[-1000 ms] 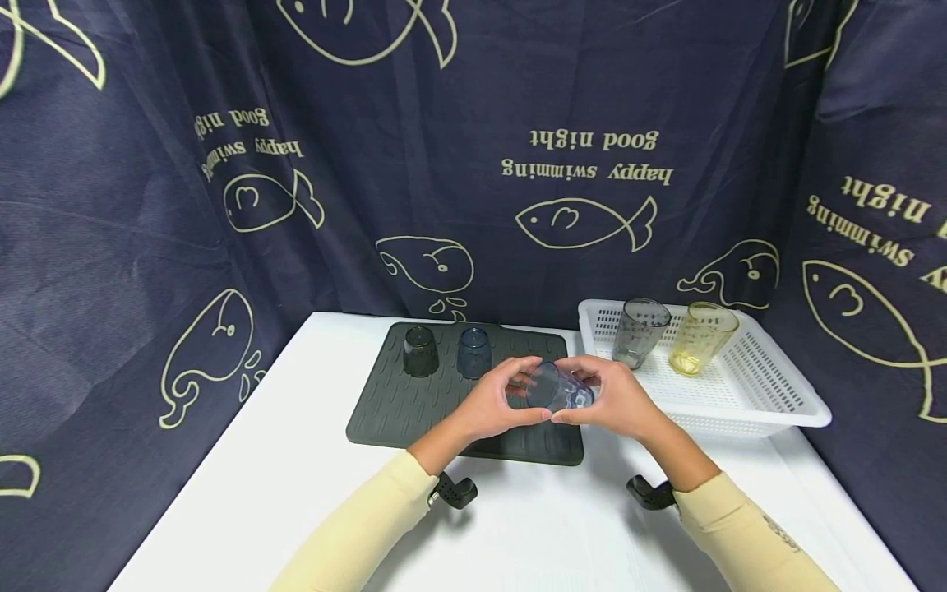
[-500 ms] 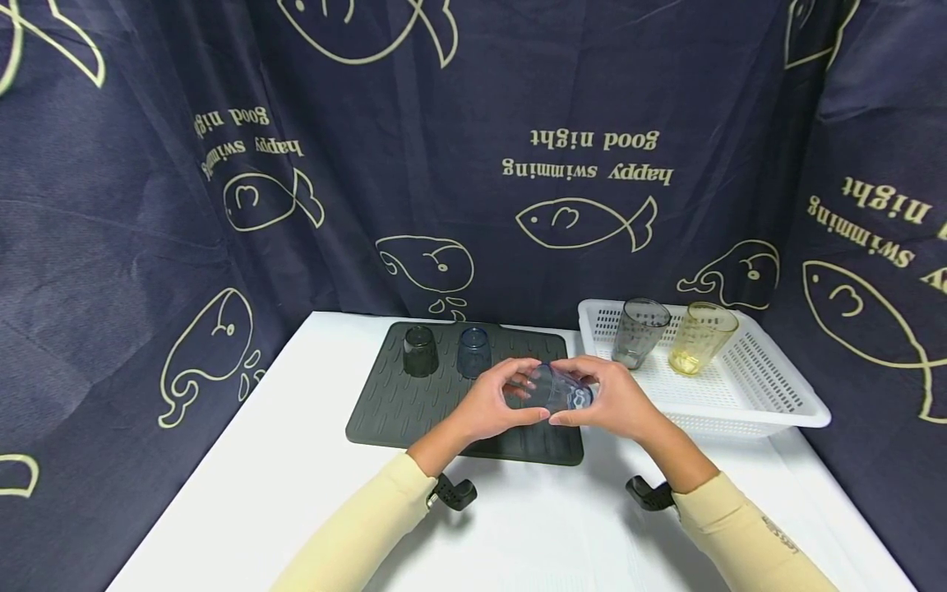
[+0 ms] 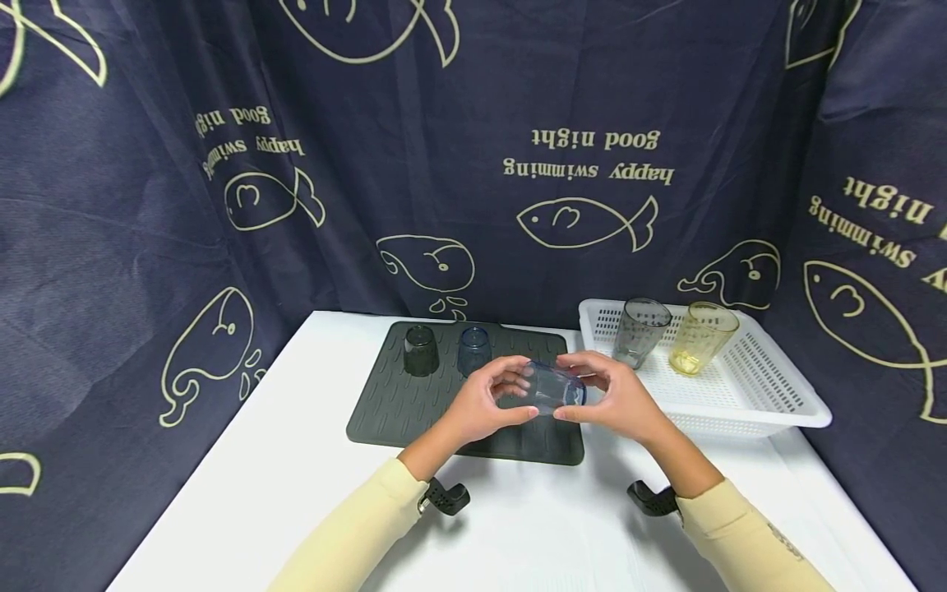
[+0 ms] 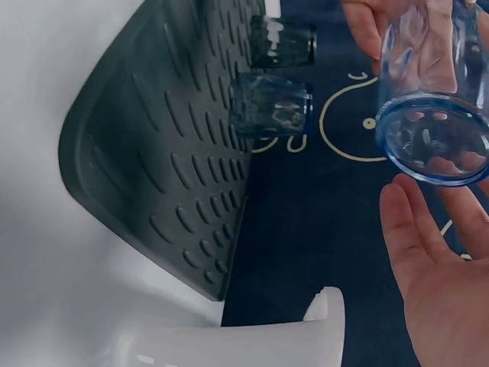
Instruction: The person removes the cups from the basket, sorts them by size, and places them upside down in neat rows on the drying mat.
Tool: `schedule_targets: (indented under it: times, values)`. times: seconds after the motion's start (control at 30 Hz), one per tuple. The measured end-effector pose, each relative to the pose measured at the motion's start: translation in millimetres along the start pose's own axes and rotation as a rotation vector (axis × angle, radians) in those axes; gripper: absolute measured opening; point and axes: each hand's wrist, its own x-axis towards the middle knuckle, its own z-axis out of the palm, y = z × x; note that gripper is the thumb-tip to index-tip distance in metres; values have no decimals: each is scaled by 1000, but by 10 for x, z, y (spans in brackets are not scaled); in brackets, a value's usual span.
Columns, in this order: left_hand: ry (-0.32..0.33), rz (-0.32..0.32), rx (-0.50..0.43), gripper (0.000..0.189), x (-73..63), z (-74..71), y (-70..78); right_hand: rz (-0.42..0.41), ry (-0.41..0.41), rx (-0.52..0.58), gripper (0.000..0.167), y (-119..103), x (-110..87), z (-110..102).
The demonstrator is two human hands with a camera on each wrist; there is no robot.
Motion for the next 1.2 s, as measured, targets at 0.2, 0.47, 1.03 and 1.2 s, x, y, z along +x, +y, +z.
schedule_targets:
  times: [0.2,0.47,1.03,1.2]
  values:
    - [15,6,-80,69,-40,-28,-28,36,14,165,67,37,-44,38]
    - [0,19,-115,70,-95,-72,-54,59,15,323,65,30,-92,109]
    - [-21,58,-167,72,-159,-115,-93,109,27,505,67,51,-124,255]
    - [-8,24,-120,74,-199,-159,-105,152,57,534,69,23,-96,307]
